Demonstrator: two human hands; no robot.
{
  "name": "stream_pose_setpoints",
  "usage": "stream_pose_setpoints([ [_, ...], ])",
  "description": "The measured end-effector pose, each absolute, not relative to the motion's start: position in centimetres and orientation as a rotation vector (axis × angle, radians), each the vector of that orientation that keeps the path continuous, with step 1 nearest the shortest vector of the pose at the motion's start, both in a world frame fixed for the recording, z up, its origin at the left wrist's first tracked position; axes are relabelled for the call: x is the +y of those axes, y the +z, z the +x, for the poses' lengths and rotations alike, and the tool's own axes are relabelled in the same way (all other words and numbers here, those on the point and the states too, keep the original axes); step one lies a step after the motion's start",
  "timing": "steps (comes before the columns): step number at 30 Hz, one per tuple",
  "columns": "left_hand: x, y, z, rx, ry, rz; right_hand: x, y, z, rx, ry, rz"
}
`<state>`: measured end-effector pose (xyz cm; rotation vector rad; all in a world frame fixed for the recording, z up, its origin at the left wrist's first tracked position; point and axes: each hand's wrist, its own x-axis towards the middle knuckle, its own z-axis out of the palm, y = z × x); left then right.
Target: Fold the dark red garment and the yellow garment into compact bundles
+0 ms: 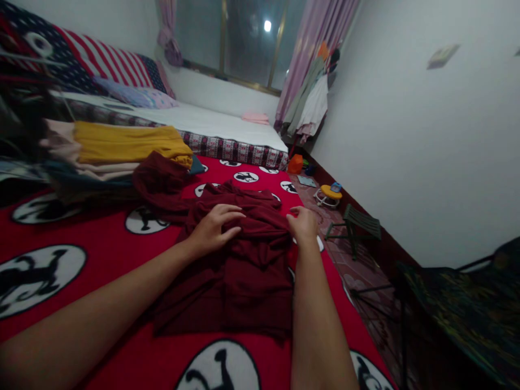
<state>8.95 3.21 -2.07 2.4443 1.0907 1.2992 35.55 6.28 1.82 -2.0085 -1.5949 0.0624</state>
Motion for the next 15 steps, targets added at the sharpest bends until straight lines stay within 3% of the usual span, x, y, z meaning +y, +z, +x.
stream_pose_setpoints([
  [6,2.0,-2.5,10.6,0.868,0.891,2.797,7.0,-1.2,36.2,-1.611,0.09,-2.215],
  [10,1.8,-2.9,11.7,0.984,0.689,2.85,6.9,-1.2,36.5,-1.558,0.16,-2.276],
  [15,1.6,-2.2,11.7,1.115,0.704,2.834,6.8,0.2,36.1,-1.495,0.074,-2.043],
])
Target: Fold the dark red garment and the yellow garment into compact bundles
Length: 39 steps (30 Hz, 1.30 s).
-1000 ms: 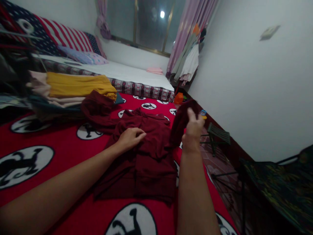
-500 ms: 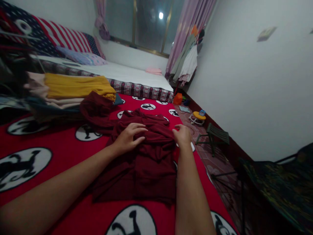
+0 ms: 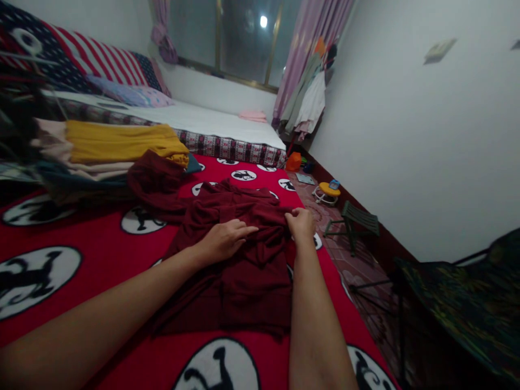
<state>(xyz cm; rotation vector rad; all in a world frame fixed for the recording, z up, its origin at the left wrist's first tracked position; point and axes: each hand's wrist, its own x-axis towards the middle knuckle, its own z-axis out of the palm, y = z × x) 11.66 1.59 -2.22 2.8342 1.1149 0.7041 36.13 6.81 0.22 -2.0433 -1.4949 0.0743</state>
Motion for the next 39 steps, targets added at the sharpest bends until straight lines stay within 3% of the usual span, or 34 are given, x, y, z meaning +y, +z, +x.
stream_pose_setpoints([
  [6,0.3,0.8,10.1,1.047,1.009,2.893,8.1,0.1,35.2,-1.272,0.372,-1.372],
  [11,0.4,1.2,9.9,1.095,0.709,2.934,7.5,0.7,35.2,-1.331,0.5,-1.587],
  [16,0.9,0.0,9.8,1.205,0.58,2.806,5.1,3.0,34.2,-1.909,0.83,-1.453],
  [18,1.0,-0.5,9.8,1.244,0.561,2.78,4.6,3.1,32.7,-2.1,0.764,-1.486],
  [21,1.3,-0.8,9.7,1.233,0.603,2.718,4.6,2.6,30.6,-2.207,0.4,-1.653],
  [24,2.1,-0.2,9.0,1.198,0.816,2.599,4.5,3.1,30.4,-2.165,0.17,-1.761],
  [28,3.5,2.1,6.9,1.257,1.13,2.539,3.1,6.0,33.2,-2.123,0.345,-1.731],
  [33,4.1,3.7,4.8,1.425,1.086,2.694,1.2,8.4,33.9,-2.295,0.722,-1.588],
  [39,3.8,3.0,5.0,1.6,1.041,2.792,3.3,5.6,32.5,-2.121,0.37,-1.816],
])
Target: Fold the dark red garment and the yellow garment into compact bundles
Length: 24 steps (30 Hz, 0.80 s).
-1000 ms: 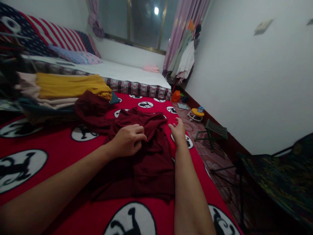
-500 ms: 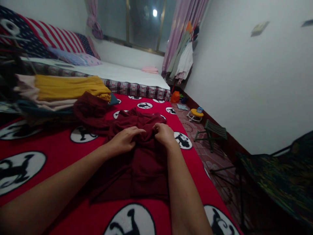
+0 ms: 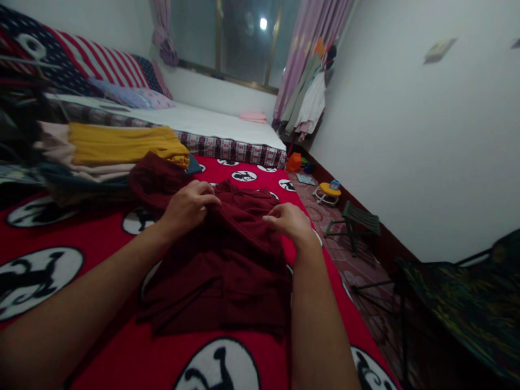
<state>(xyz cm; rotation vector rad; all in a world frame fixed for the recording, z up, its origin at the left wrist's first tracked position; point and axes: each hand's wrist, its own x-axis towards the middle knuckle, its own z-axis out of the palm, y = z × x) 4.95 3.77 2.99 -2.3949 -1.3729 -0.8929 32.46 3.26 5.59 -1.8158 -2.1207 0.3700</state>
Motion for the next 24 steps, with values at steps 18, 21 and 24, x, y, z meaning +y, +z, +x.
stream_pose_setpoints([
  [18,4.7,2.9,4.1,-2.158,-1.597,-2.754,6.9,-0.9,32.3,-1.882,0.252,-1.916],
  [21,4.5,3.8,4.3,-1.934,-1.843,-2.601,7.2,-0.1,32.1,-1.671,0.242,-1.775],
  [24,4.5,4.6,3.8,-1.811,-1.827,-2.488,7.6,0.6,31.6,-1.527,0.408,-1.491],
])
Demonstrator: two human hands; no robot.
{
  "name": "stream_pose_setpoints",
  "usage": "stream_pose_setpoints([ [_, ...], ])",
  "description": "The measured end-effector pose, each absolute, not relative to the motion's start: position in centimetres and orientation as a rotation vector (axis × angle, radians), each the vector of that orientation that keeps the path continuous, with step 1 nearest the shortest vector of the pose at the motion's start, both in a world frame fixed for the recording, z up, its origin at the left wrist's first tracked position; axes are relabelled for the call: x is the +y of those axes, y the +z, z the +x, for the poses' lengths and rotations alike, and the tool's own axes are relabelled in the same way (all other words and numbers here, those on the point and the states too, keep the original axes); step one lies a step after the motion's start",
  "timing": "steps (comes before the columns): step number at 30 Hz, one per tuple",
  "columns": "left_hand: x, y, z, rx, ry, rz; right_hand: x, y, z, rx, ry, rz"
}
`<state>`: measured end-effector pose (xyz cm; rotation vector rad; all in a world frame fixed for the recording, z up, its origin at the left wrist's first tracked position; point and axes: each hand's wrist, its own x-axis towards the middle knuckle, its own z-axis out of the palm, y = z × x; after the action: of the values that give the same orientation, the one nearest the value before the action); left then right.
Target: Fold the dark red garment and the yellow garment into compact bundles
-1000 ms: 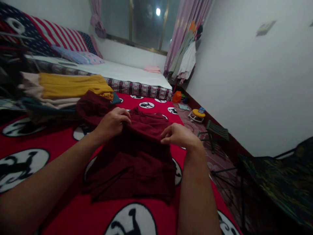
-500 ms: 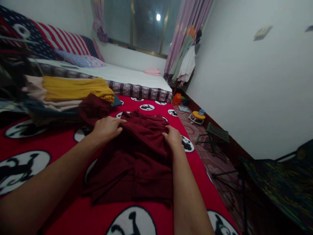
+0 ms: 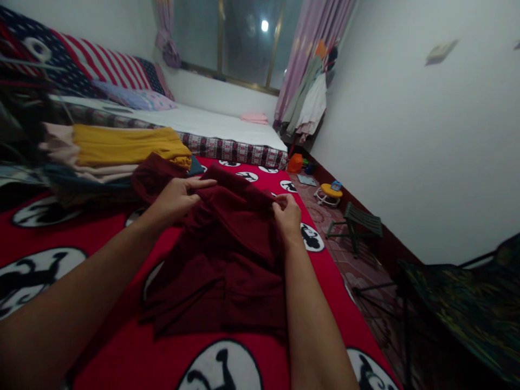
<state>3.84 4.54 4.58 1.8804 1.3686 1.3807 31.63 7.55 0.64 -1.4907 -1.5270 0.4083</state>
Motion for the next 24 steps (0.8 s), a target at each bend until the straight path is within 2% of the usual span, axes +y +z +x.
stream_pose_setpoints([
  [8,4.5,4.6,3.8,1.61,1.26,2.122,4.8,1.8,26.4,-1.812,0.744,-1.254],
  [12,3.6,4.7,5.4,1.271,1.217,2.17,2.9,3.1,24.3,-1.906,0.967,-1.03],
  [15,3.4,4.0,6.6,0.897,1.187,1.99,3.2,4.1,26.4,-1.734,1.14,-1.131],
  [17,3.6,3.1,7.1,0.839,1.221,1.871,4.0,4.5,29.0,-1.509,1.046,-1.353],
  [20,3.9,1.6,7.5,1.035,1.137,1.959,5.1,4.4,32.1,-1.297,0.783,-1.627],
  [24,3.3,0.9,7.3,1.27,0.74,2.27,5.3,2.8,31.7,-1.563,0.788,-1.795],
])
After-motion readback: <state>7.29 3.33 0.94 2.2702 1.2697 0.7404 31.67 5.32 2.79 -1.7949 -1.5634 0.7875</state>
